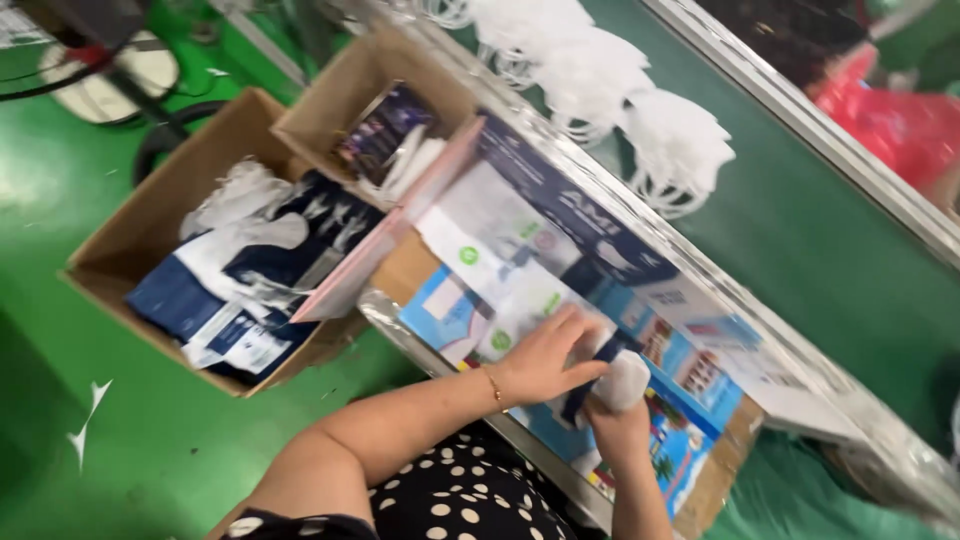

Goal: The recorder is seen counting, folding, and placing face masks into individual or bulk packaging on a production line.

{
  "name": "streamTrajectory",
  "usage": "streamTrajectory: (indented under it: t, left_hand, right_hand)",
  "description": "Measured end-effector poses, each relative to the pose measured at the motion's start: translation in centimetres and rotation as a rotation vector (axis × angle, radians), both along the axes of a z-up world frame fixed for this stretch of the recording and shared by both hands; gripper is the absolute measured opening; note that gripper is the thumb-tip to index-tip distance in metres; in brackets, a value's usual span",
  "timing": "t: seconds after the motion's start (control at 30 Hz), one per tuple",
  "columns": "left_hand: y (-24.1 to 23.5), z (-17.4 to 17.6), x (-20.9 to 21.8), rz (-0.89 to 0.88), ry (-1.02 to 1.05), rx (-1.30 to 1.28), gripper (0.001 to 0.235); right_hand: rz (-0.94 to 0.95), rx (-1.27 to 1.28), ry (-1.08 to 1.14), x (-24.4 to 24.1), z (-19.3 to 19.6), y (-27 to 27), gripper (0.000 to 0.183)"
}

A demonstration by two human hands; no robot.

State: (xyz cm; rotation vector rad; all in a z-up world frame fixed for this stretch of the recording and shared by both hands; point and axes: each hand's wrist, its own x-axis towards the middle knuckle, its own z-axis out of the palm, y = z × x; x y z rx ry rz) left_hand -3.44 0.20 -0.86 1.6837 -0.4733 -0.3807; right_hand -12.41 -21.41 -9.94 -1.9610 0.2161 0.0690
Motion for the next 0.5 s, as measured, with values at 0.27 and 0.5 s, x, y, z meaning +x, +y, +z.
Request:
streamTrajectory:
  t: [0.27,0.5]
  left_hand:
    - [-0.5,-1.6,2.6,0.050,-0.523,0.114,0.013]
    - [-3.2,-2.0,0.1,-0.097,-0.702,0.073,0.003]
  right_hand:
    - [-0.152,0.182,0.263,-0.8,1.1,-0.4,0.016]
    - [0.260,-0.323,-0.172,-2.4,-3.9,-1.5,0.024]
